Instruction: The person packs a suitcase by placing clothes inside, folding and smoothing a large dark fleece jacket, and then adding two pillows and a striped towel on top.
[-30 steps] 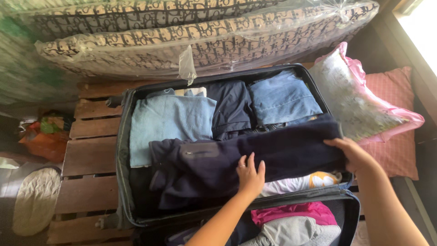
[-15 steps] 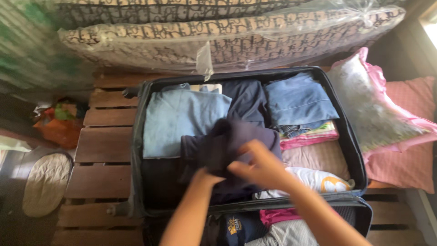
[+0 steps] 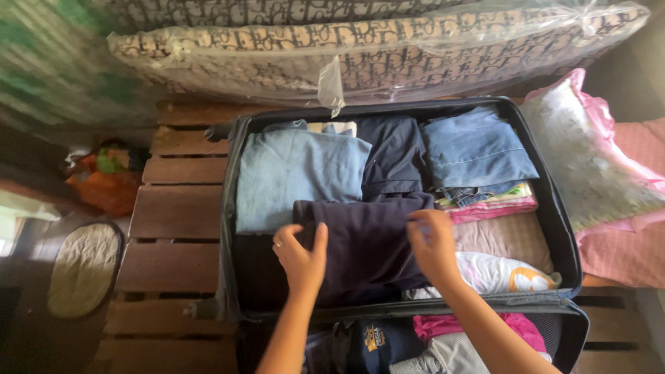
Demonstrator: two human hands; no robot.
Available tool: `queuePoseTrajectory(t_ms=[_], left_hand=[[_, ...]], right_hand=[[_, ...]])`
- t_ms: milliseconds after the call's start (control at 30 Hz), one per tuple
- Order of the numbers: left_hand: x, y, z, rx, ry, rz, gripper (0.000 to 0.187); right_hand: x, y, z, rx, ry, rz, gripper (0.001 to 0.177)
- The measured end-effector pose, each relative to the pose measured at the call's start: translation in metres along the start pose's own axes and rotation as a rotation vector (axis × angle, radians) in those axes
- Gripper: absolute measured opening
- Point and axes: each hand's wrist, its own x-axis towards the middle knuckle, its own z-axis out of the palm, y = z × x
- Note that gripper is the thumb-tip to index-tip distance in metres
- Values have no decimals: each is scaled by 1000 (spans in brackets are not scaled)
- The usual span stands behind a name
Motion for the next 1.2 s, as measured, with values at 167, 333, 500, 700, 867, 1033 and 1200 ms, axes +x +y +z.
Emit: queuePoseTrajectory(t_ms=[167, 333, 500, 700, 867, 1033, 1200], left_hand=[[-6, 13, 23, 262, -78, 27, 51], [28, -12, 19, 202, 1, -77, 55], [29, -38, 6, 223, -85, -182, 56], [19, 7, -6, 205, 225, 190, 37], [5, 46, 15, 297, -33, 643, 45], [-2, 13, 28, 611, -453, 252, 78], [-1, -16, 46, 605, -435, 245, 82]], right_hand=[[-25, 67, 26, -137, 58, 154, 53], [-42, 68, 34, -210, -171, 342, 69], [-38, 59, 34, -322, -291, 390, 67], [-23, 66, 26, -308, -92, 47, 70], [-4, 27, 36, -394, -123, -78, 62], [-13, 7, 41, -505, -321, 122, 67], [-16, 34, 51, -427, -164, 198, 68]])
